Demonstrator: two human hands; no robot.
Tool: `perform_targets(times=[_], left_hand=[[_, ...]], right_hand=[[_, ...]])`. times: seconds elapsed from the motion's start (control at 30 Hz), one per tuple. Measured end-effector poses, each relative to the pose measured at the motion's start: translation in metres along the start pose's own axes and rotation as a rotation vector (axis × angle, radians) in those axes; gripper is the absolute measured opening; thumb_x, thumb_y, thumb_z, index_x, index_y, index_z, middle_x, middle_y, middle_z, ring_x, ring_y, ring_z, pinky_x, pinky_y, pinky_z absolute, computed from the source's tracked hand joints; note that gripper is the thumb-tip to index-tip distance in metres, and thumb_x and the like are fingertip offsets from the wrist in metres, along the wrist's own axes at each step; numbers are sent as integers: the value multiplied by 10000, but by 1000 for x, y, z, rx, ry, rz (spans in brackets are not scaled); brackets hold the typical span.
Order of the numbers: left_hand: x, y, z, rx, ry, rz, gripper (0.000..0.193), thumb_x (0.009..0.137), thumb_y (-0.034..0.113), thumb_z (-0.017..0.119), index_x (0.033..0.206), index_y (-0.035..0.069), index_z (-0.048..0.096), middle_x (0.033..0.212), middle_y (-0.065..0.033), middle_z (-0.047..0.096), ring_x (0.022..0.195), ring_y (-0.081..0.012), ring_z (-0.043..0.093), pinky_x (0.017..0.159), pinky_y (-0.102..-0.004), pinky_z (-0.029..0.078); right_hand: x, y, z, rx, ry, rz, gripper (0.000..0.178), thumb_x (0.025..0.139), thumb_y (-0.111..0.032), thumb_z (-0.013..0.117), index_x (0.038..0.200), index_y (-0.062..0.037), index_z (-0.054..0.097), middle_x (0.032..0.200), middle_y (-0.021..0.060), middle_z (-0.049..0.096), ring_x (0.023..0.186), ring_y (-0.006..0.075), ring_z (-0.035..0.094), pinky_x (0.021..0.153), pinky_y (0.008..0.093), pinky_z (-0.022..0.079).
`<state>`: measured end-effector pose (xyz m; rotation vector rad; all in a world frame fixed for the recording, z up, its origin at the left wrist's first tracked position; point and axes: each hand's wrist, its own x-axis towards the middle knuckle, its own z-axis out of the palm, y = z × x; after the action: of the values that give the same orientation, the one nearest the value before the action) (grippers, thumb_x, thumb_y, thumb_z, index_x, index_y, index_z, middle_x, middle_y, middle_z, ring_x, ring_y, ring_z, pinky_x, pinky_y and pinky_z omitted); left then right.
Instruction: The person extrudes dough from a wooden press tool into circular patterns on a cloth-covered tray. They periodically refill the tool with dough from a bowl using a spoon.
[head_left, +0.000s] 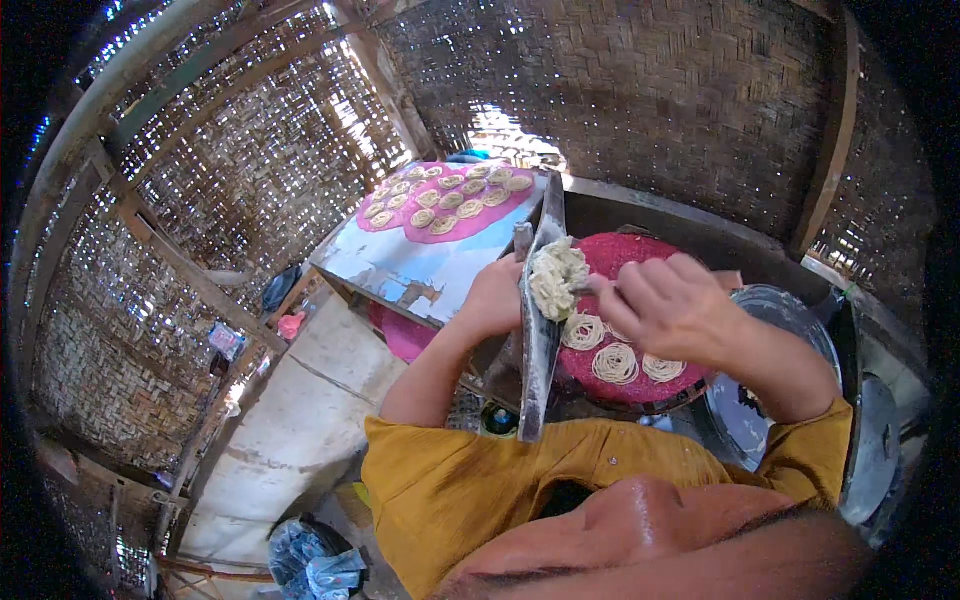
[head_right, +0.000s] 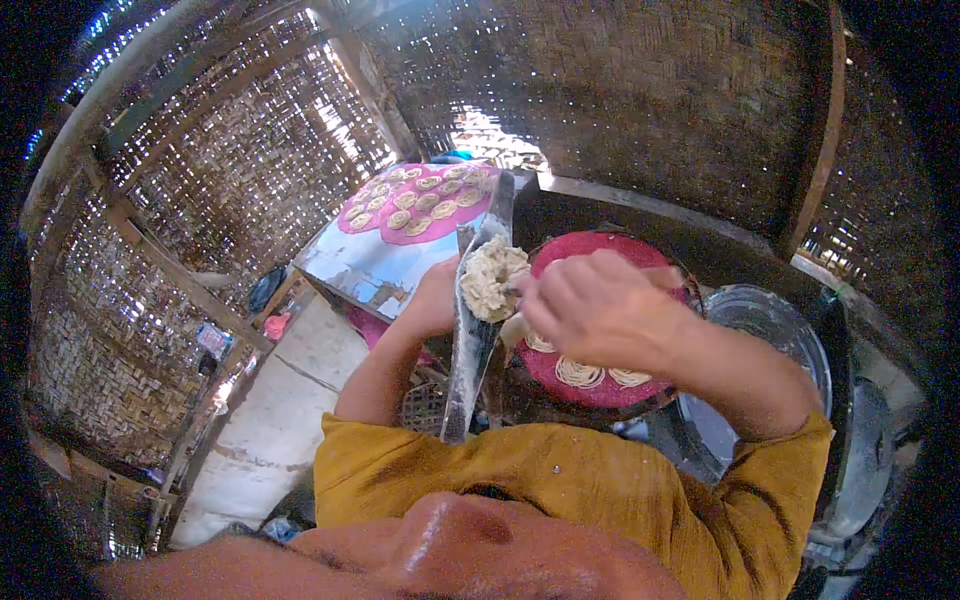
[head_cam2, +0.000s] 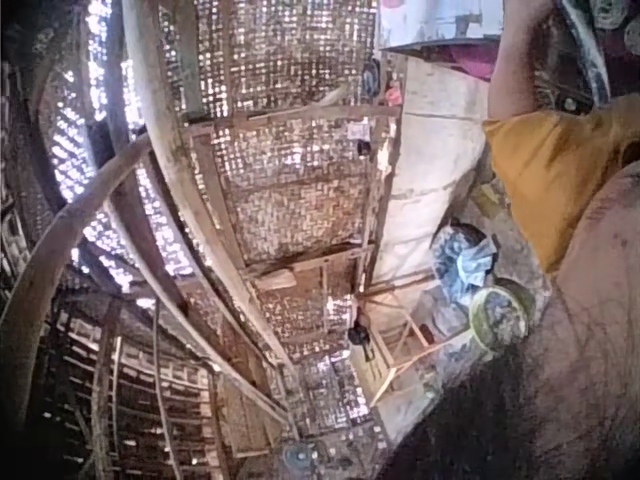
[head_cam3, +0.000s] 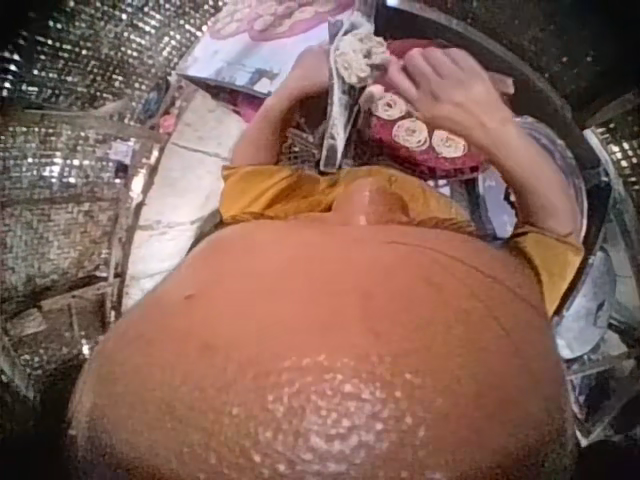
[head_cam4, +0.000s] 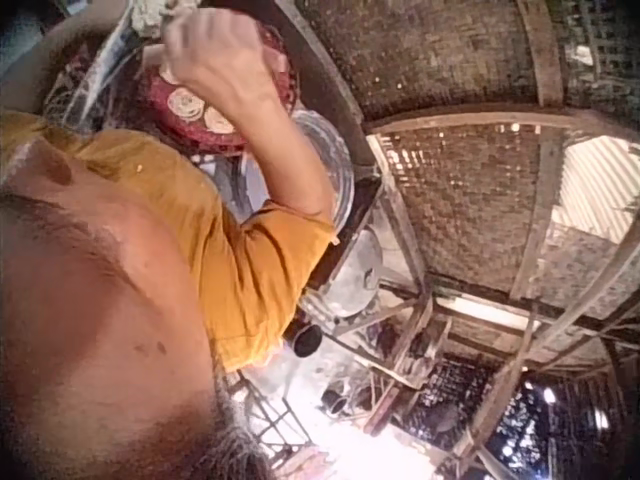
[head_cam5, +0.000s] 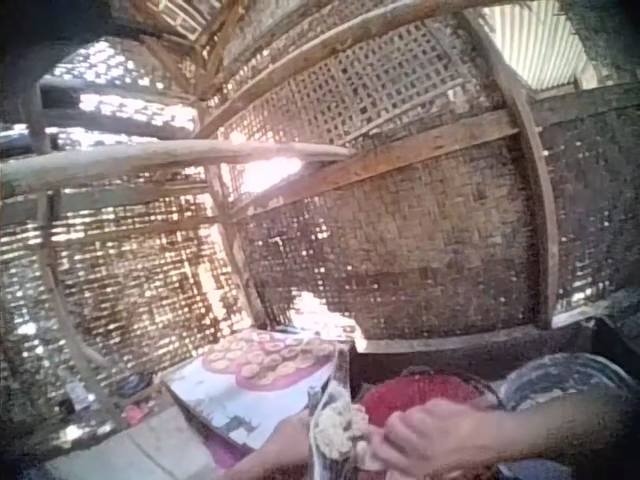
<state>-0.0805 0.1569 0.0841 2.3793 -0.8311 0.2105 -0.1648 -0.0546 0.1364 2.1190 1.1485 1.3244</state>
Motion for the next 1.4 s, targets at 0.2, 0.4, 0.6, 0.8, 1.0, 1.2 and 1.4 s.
perform_targets(times=[0.2, 0.4, 0.6, 0.8, 1.0, 1.2, 1.4], left_hand=[[-15, -32, -15, 13, 94, 84, 420, 660, 389, 586, 999, 141, 571, 973, -142, 563, 880, -290, 541, 763, -344, 429], [-10, -18, -10, 170, 67, -82, 355, 655, 336, 595, 947, 136, 597, 964, -134, 557, 855, -295, 541, 740, -357, 435], [-3, -7, 5, 197, 75, -113, 361, 657, 339, 585, 968, 155, 591, 1005, -147, 531, 888, -300, 525, 767, -364, 420], [1, -26, 3, 134, -1, -103, 369, 654, 337, 575, 944, 108, 589, 901, -161, 571, 859, -318, 528, 758, -373, 422], [10, -73, -5, -164, 54, 181, 376, 672, 278, 619, 987, 77, 571, 924, -104, 587, 889, -202, 550, 748, -299, 435], [17, -49, -20, 253, 115, 808, 454, 594, 254, 666, 998, 84, 551, 1022, -99, 530, 967, -263, 481, 847, -351, 381], [11, -53, -16, -422, 137, 342, 311, 639, 209, 633, 892, 58, 534, 845, -82, 541, 775, -203, 514, 699, -315, 428]], right_hand=[[-23, 50, -30, 159, 12, 405, 256, 556, -187, 669, 797, -139, 595, 602, 11, 495, 538, 187, 506, 486, 307, 391], [-12, 53, -16, 243, 70, 287, 244, 564, -171, 650, 793, -122, 583, 609, 22, 483, 572, 191, 515, 502, 316, 396], [5, 26, 0, 206, -29, 102, 162, 636, -182, 548, 780, -108, 555, 605, 7, 454, 587, 162, 508, 508, 296, 398], [-8, 22, 8, 199, -7, 107, 214, 651, -179, 513, 853, -116, 544, 641, 0, 455, 610, 151, 503, 528, 289, 406], [-28, 34, 18, 427, 71, 454, 257, 580, -224, 700, 799, -125, 608, 629, 34, 546, 591, 205, 550, 504, 310, 421], [-38, 25, 56, 577, 275, 749, 203, 621, -199, 686, 787, -108, 614, 693, 61, 583, 615, 224, 563, 542, 301, 441], [-51, 9, 57, 793, 76, 672, 232, 626, -201, 687, 809, -83, 609, 727, 85, 597, 657, 227, 587, 569, 291, 453]])
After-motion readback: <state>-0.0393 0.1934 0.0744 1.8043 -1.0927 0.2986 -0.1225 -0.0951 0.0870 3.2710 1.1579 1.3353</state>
